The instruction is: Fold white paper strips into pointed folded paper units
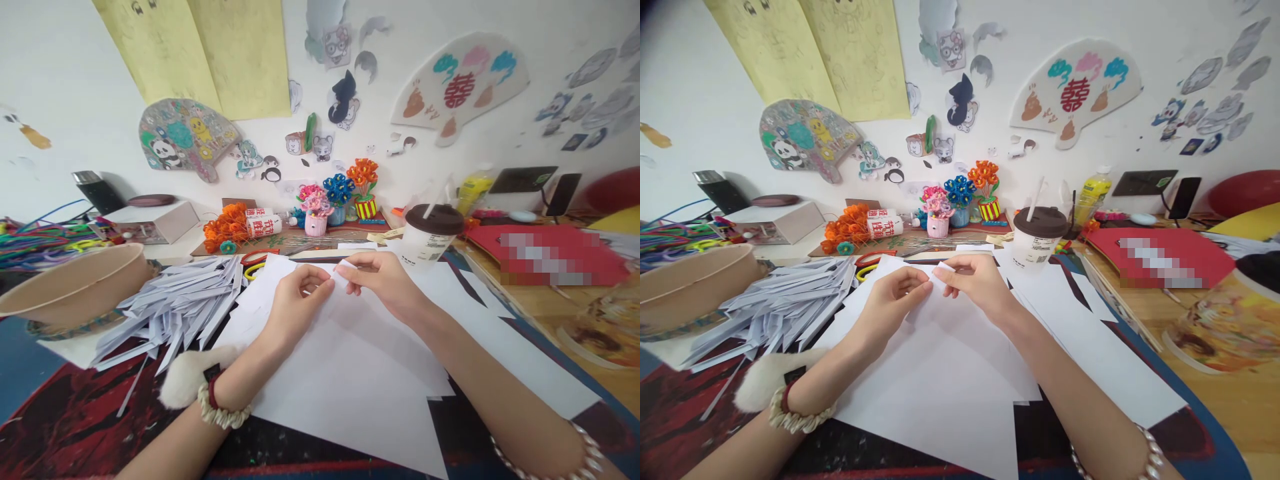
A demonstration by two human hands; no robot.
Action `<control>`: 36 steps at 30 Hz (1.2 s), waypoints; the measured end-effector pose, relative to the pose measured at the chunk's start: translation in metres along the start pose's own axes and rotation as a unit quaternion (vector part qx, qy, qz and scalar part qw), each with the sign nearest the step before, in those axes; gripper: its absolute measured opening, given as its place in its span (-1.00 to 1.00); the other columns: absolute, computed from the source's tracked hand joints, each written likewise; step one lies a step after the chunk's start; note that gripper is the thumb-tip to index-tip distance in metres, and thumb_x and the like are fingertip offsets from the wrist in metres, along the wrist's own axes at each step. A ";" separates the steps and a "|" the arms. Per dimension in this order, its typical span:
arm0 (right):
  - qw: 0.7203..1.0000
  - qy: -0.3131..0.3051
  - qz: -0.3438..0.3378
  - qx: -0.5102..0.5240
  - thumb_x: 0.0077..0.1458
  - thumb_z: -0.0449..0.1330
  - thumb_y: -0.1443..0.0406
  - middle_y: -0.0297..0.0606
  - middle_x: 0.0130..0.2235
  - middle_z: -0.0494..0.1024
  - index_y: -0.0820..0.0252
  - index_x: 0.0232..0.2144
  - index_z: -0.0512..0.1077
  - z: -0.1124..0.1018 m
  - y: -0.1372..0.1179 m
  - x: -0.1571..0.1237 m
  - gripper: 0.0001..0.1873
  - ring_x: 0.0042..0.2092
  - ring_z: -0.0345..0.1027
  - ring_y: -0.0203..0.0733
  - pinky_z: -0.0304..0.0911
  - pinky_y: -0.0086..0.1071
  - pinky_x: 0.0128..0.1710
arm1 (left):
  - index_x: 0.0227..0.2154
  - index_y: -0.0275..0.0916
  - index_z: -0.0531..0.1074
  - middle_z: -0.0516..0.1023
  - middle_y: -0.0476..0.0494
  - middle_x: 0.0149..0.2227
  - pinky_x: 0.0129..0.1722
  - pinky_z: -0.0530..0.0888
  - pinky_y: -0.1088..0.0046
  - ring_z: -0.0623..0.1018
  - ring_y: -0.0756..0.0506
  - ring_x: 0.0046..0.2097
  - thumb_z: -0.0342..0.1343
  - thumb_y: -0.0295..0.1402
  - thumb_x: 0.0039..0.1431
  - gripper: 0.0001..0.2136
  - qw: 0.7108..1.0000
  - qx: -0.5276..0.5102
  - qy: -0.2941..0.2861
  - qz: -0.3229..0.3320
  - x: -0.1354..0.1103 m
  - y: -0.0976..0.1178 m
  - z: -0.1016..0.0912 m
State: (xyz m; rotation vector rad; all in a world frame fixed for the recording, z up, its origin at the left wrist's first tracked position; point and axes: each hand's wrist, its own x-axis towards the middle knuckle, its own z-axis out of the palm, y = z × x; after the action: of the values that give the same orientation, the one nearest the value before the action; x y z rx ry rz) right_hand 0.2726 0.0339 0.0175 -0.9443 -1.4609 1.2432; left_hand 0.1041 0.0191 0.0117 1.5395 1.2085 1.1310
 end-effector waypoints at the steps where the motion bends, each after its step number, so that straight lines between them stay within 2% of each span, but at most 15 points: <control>1: 1.000 -0.006 -0.001 0.012 -0.09 0.34 0.09 -0.33 -0.55 0.43 0.23 -0.50 0.51 -0.001 0.000 0.000 -0.70 -0.48 0.27 -0.31 0.20 -0.37 -0.45 | -0.39 -0.29 0.42 0.49 -0.06 -0.44 -0.46 0.30 0.54 0.42 0.01 -0.41 0.19 -0.24 0.04 -0.80 1.000 -0.021 -0.004 -0.004 0.000 -0.001 0.000; 4: 0.998 -0.043 -0.006 0.038 -0.05 0.33 0.10 -0.36 -0.56 0.39 0.22 -0.53 0.49 -0.002 0.001 0.000 -0.72 -0.48 0.22 -0.33 0.16 -0.39 -0.45 | -0.38 -0.28 0.40 0.46 -0.02 -0.49 -0.50 0.30 0.54 0.42 0.03 -0.47 0.17 -0.23 0.07 -0.80 0.999 -0.045 -0.006 -0.008 0.001 -0.002 -0.002; 7: 0.998 -0.050 -0.016 0.030 -0.05 0.32 0.09 -0.36 -0.58 0.38 0.22 -0.60 0.45 -0.001 0.002 0.000 -0.68 -0.48 0.21 -0.33 0.17 -0.37 -0.44 | -0.39 -0.26 0.43 0.53 -0.05 -0.45 -0.41 0.38 0.48 0.47 0.00 -0.44 0.16 -0.30 0.09 -0.87 0.997 0.054 0.011 0.048 0.000 0.000 -0.002; 9: 0.999 -0.039 -0.013 0.027 -0.09 0.35 0.09 -0.35 -0.56 0.39 0.23 -0.54 0.47 0.000 0.003 0.000 -0.69 -0.49 0.22 -0.32 0.18 -0.35 -0.44 | -0.36 -0.25 0.47 0.57 -0.06 -0.40 -0.37 0.40 0.45 0.50 -0.02 -0.41 0.15 -0.29 0.12 -0.87 0.989 0.122 0.012 0.081 -0.002 0.001 -0.001; 11: 0.999 -0.030 -0.005 0.035 -0.13 0.37 0.09 -0.36 -0.53 0.40 0.24 -0.43 0.50 0.001 0.003 0.000 -0.67 -0.49 0.23 -0.32 0.17 -0.36 -0.47 | -0.30 -0.23 0.48 0.60 -0.07 -0.38 -0.37 0.41 0.44 0.53 -0.03 -0.39 0.15 -0.25 0.13 -0.83 0.986 0.141 -0.002 0.089 -0.004 0.003 0.001; 13: 0.999 -0.028 0.000 0.038 -0.12 0.37 0.08 -0.35 -0.51 0.40 0.25 -0.37 0.50 0.002 0.005 0.000 -0.64 -0.50 0.23 -0.33 0.14 -0.37 -0.49 | -0.27 -0.23 0.47 0.60 -0.07 -0.36 -0.37 0.42 0.44 0.54 -0.04 -0.37 0.19 -0.23 0.10 -0.80 0.987 0.132 -0.014 0.089 -0.005 0.004 0.002; 19: 0.999 -0.044 0.012 0.021 -0.13 0.37 0.05 -0.34 -0.49 0.39 0.24 -0.41 0.48 -0.001 0.004 0.000 -0.62 -0.50 0.18 -0.34 0.11 -0.37 -0.49 | -0.28 -0.25 0.46 0.60 -0.11 -0.32 -0.36 0.42 0.44 0.55 -0.05 -0.32 0.20 -0.23 0.07 -0.79 0.990 0.114 -0.029 0.081 -0.002 0.003 0.000; 24: 0.999 -0.036 -0.019 -0.004 0.03 0.23 0.06 -0.40 -0.55 0.24 0.19 -0.62 0.35 -0.004 0.000 0.001 -0.63 -0.47 0.12 -0.33 0.09 -0.37 -0.45 | -0.25 -0.26 0.47 0.59 -0.17 -0.23 -0.30 0.44 0.44 0.55 -0.08 -0.25 0.10 -0.30 0.14 -0.83 0.995 0.036 -0.070 0.059 0.000 0.006 -0.002; 27: 1.000 -0.017 -0.012 0.001 0.05 0.20 0.10 -0.41 -0.54 0.22 0.19 -0.64 0.30 -0.003 -0.001 0.001 -0.63 -0.44 0.12 -0.32 0.10 -0.37 -0.41 | -0.42 -0.26 0.42 0.54 -0.08 -0.41 -0.38 0.40 0.49 0.52 -0.04 -0.35 0.04 -0.34 0.17 -0.86 0.997 0.030 -0.053 0.053 0.000 0.006 -0.002; 30: 0.999 -0.031 -0.005 0.012 0.00 0.26 0.13 -0.43 -0.54 0.26 0.19 -0.61 0.34 0.000 -0.001 0.000 -0.68 -0.43 0.17 -0.32 0.13 -0.37 -0.38 | -0.59 -0.24 0.27 0.35 0.04 -0.60 -0.46 0.35 0.51 0.43 0.01 -0.49 0.02 -0.24 0.20 -0.71 0.997 0.058 -0.021 0.043 0.000 0.002 -0.002; 32: 0.999 -0.040 0.002 0.020 -0.06 0.31 0.14 -0.44 -0.55 0.30 0.19 -0.57 0.39 0.002 -0.001 -0.001 -0.72 -0.43 0.23 -0.30 0.17 -0.36 -0.36 | -0.60 -0.24 0.26 0.29 0.06 -0.63 -0.51 0.31 0.52 0.37 0.03 -0.53 0.03 -0.17 0.20 -0.67 0.997 0.072 -0.004 0.035 0.001 -0.001 -0.003; 36: 0.998 -0.042 0.043 0.035 -0.10 0.35 0.11 -0.39 -0.53 0.40 0.22 -0.52 0.44 0.005 -0.001 -0.002 -0.70 -0.39 0.33 -0.25 0.25 -0.31 -0.30 | -0.45 -0.25 0.39 0.43 0.01 -0.51 -0.50 0.31 0.52 0.39 0.02 -0.50 0.13 -0.18 0.13 -0.77 0.994 0.081 0.048 0.061 -0.001 -0.005 -0.002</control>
State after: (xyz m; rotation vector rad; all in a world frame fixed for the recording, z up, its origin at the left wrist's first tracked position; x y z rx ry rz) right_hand 0.2684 0.0307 0.0179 -0.9249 -1.4448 1.4035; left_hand 0.1009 0.0187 0.0073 1.7176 1.3127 1.2236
